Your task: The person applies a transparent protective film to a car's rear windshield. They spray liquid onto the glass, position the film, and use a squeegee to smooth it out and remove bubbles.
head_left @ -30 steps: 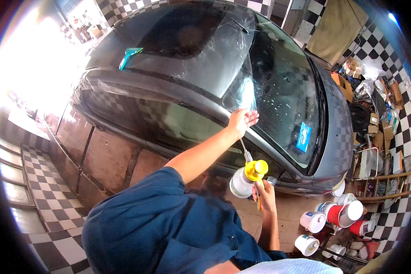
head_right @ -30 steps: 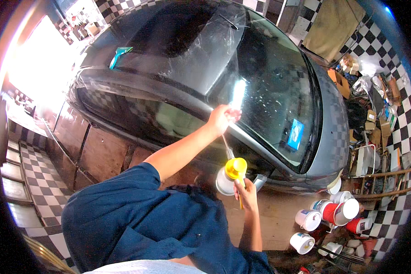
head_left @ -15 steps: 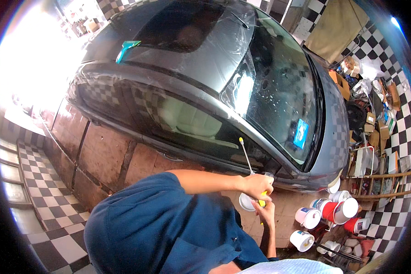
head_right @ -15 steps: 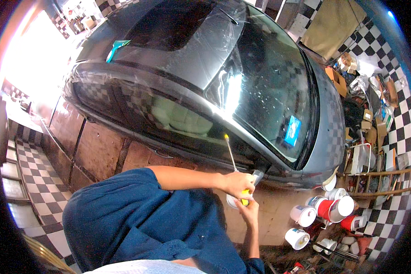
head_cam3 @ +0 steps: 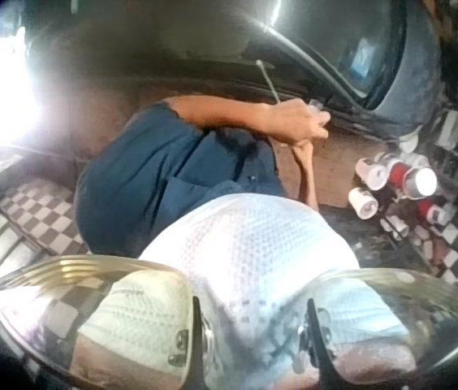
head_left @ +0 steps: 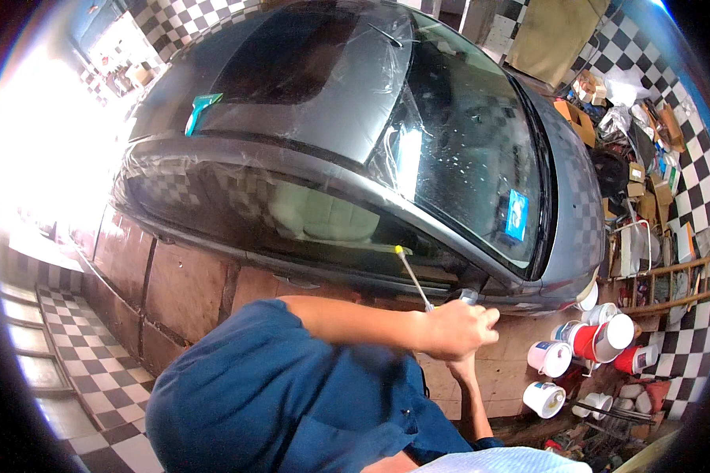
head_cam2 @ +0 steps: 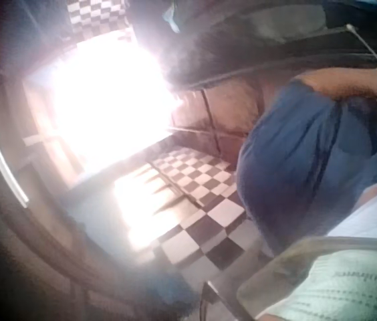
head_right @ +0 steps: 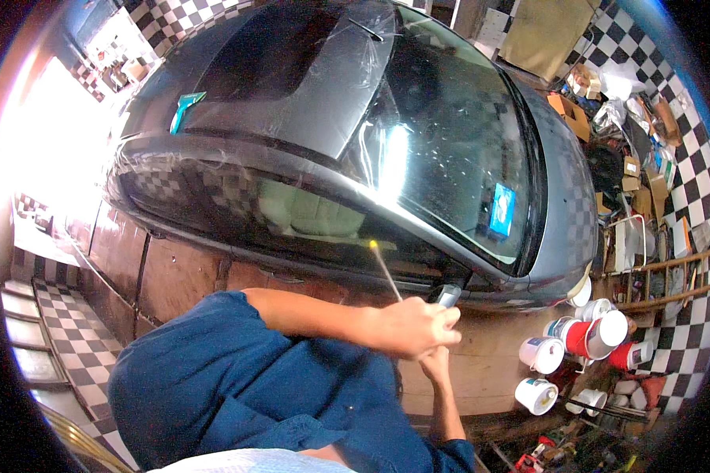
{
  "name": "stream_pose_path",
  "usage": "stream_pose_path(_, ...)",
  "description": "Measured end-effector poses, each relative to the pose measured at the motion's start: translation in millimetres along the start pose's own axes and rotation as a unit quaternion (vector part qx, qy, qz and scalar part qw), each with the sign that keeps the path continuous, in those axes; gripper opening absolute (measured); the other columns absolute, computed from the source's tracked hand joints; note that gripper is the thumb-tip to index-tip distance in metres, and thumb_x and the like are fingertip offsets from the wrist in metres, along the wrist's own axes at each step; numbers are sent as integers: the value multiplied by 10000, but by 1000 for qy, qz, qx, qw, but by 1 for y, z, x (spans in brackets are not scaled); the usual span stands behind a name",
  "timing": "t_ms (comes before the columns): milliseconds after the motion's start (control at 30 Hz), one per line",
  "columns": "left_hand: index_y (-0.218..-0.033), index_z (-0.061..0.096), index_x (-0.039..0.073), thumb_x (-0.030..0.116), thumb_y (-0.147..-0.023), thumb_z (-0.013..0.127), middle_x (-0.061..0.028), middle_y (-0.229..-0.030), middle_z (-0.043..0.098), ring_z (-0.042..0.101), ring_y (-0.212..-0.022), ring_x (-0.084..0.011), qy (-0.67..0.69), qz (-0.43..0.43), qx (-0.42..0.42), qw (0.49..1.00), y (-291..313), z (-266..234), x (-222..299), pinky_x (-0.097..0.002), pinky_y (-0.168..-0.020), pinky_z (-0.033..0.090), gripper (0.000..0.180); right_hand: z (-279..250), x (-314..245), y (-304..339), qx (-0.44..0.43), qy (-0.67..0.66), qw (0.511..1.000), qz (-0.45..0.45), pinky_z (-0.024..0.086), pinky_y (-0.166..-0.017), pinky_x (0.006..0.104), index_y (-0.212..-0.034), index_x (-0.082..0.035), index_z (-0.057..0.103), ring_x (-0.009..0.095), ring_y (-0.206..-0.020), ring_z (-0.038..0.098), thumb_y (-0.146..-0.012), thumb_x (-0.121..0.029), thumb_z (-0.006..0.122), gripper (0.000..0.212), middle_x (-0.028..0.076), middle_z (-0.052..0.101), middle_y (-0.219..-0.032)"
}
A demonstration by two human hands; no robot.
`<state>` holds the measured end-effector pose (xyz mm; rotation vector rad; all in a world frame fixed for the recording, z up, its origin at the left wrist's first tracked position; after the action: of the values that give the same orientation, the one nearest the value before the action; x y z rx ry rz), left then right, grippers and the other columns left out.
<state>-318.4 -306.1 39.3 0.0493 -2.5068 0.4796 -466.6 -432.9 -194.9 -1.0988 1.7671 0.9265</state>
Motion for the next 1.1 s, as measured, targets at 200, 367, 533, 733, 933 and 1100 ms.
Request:
stream_pose_path(200, -831, 575, 76, 233, -713, 613, -128, -847, 511, 587, -777, -293, 7, -75, -20, 997, 45, 91, -63, -399, -627, 495, 200, 5, -70, -7, -83, 115, 987, 80, 453, -545, 323, -721, 46, 589, 122, -569, 539, -691, -232, 721, 309, 124, 588, -598)
stream_pose_path(367, -775, 560, 64, 151, -711, 607, -124, -847, 485, 569, -791, -291, 52, -41, -25, 997, 21, 55, -19, -410, -629, 475, 118, -6, -55, 2, -70, -7, 997, 34, 485, -639, 329, -957, 44, 606, 150, -699, 607, -687, -217, 731, 396, 145, 635, -725)
stream_pose_path(533, -794, 544, 50, 147, -731, 588, -121, -822, 464, 558, -730, -288, 17, 20, -30, 999, 2, -27, 23, -392, -576, 478, 124, -4, -72, -7, 28, -12, 999, -44, 485, -655, 347, -982, 37, 597, 188, -727, 621, -691, -239, 729, 422, 164, 646, -772)
stream_pose_path(733, -773, 568, 78, 194, -709, 601, -105, -809, 504, 571, -740, -269, 8, -33, 41, 999, 31, 65, -36, -381, -614, 472, 137, -1, -65, 6, -58, 60, 992, 93, 486, -652, 356, -960, 28, 598, 228, -727, 637, -699, -265, 723, 411, 180, 647, -778)
stream_pose_path(933, -1030, 538, 60, 352, -726, 659, -130, -939, 490, 526, -921, -294, 119, -74, 65, 988, 26, 60, -41, -397, -765, 469, 439, -14, -55, 12, -49, -36, 995, 84, 470, -559, 301, -896, 24, 597, 148, -610, 596, -733, -189, 710, 292, 94, 640, -716)
stream_pose_path(1100, -1076, 492, -19, 222, -778, 716, -107, -961, 537, 555, -754, -144, 273, -370, 462, 759, 67, 48, -164, -288, -647, 483, 444, -19, -50, 30, 19, -138, 970, 201, 362, -440, 204, -811, -28, 572, 42, -496, 451, -768, -144, 691, 171, -24, 517, -617)
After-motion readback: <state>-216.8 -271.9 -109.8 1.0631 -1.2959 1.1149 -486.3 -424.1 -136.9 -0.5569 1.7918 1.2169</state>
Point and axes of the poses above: each hand's wrist, its own y-axis away from the middle knuckle, its own z-axis out of the palm, x = y × z, the point moved 3 cm from there along -y, towards the middle knuckle
